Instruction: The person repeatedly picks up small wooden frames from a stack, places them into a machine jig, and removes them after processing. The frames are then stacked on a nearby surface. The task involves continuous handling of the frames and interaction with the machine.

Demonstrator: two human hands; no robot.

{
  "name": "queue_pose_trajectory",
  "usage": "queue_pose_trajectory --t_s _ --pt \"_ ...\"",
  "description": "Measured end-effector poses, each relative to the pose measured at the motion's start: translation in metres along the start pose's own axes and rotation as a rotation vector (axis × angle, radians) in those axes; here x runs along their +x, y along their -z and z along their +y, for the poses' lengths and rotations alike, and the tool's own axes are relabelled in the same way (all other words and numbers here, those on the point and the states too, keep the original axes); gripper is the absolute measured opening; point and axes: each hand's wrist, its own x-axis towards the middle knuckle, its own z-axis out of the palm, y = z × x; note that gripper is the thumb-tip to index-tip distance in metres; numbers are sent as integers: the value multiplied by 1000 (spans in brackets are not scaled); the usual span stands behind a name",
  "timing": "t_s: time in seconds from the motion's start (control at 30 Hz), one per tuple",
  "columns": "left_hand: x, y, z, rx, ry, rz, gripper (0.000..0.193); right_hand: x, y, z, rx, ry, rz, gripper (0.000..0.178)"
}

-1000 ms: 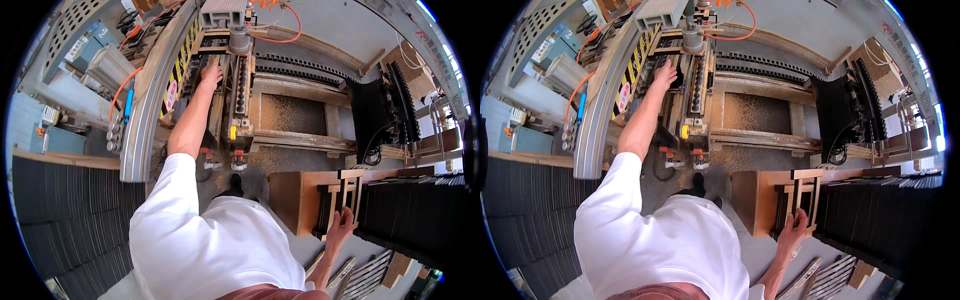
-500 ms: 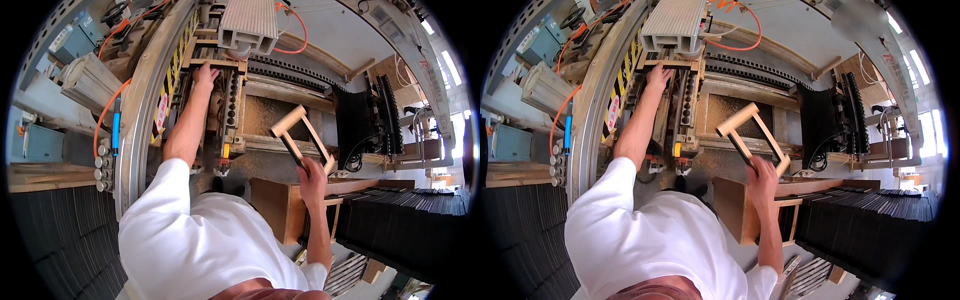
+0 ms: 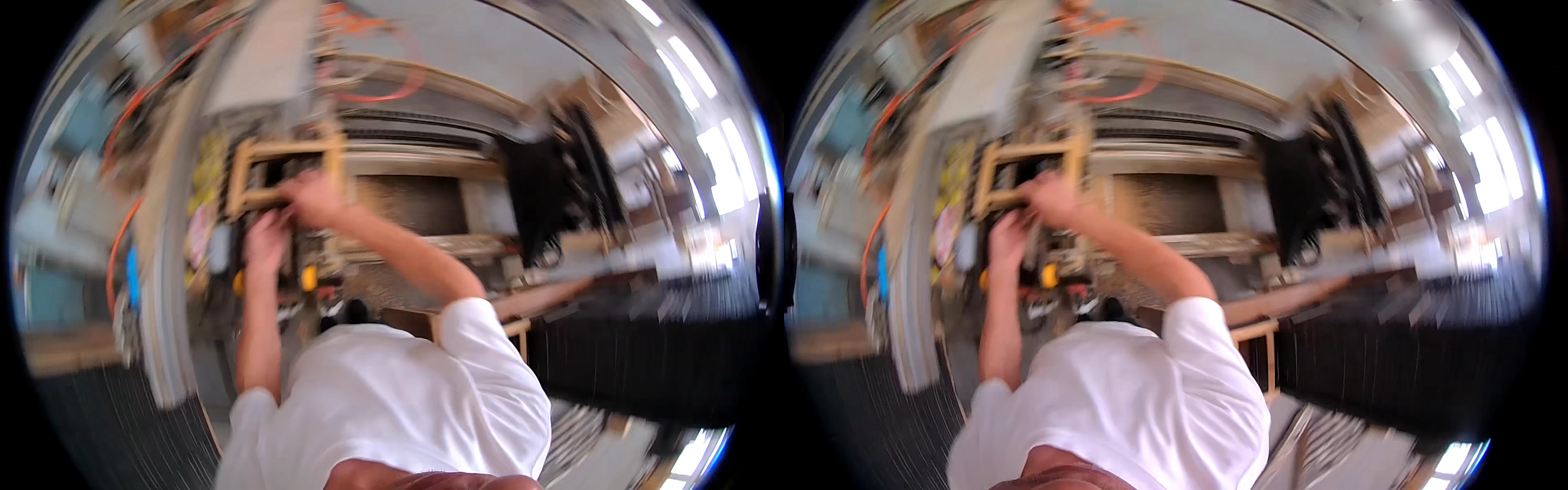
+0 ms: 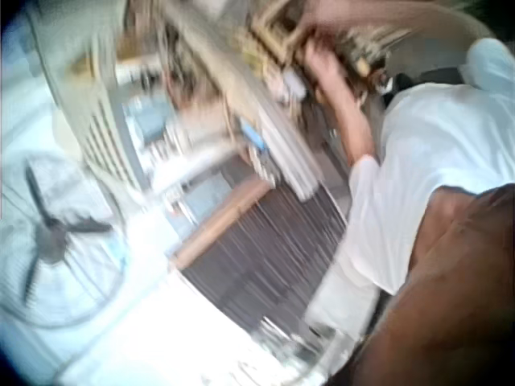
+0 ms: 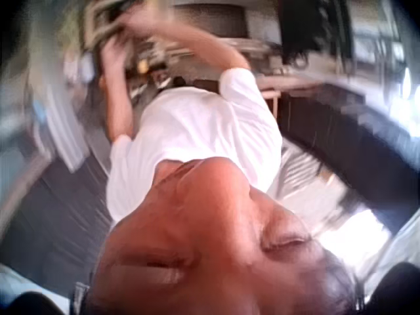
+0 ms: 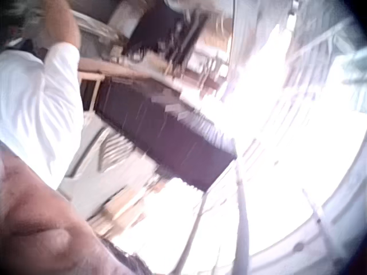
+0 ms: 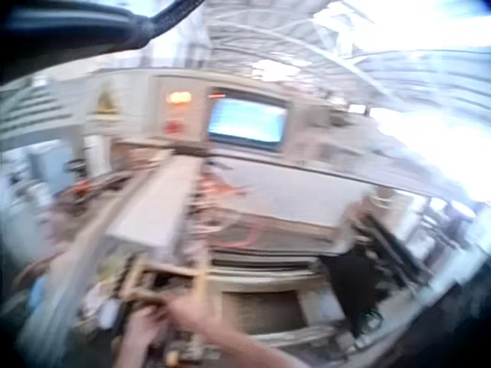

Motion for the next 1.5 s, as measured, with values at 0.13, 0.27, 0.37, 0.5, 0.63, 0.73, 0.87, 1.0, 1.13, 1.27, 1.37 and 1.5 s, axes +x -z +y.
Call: queue_pose_trajectory --t_s 0.13,0.27,0.37,0.5,0.63,0.73,0.87,1.0,1.13,1.27,1.37,1.5 --pt "2 -4 2 -93 -40 -68 30 2 -12 11 35 -3 -39 21" --pt "9 10 -6 28 -113 143 34 6 -21 21 88 57 18 27" --pt "-25 -2 -2 64 -189 172 38 23 -20 22 26 -14 -26 28" --pt "-109 -24 4 3 -243 209 39 60 -39 18 44 -65 -185 30" --pt "-180 -47 4 2 -266 285 32 62 -48 39 5 -4 21 24" --pt "-237 -35 0 -9 -290 353 30 73 -47 35 -48 26 -67 26" --pt "-284 -12 -4 -8 -273 418 30 90 -45 23 -198 82 -46 20" --pt "-316 4 -4 22 -227 465 29 114 -39 31 -459 143 -119 20" --pt "-345 32 -7 51 -244 545 28 142 -40 25 -601 109 -278 22" --pt "-366 54 -12 -17 -291 638 31 169 -48 43 -605 80 -265 24" --pt "-367 51 -16 -24 -320 732 32 186 -64 74 -534 35 -215 21" --pt "-362 53 -24 -31 -331 787 33 202 -90 119 -875 252 -252 21"
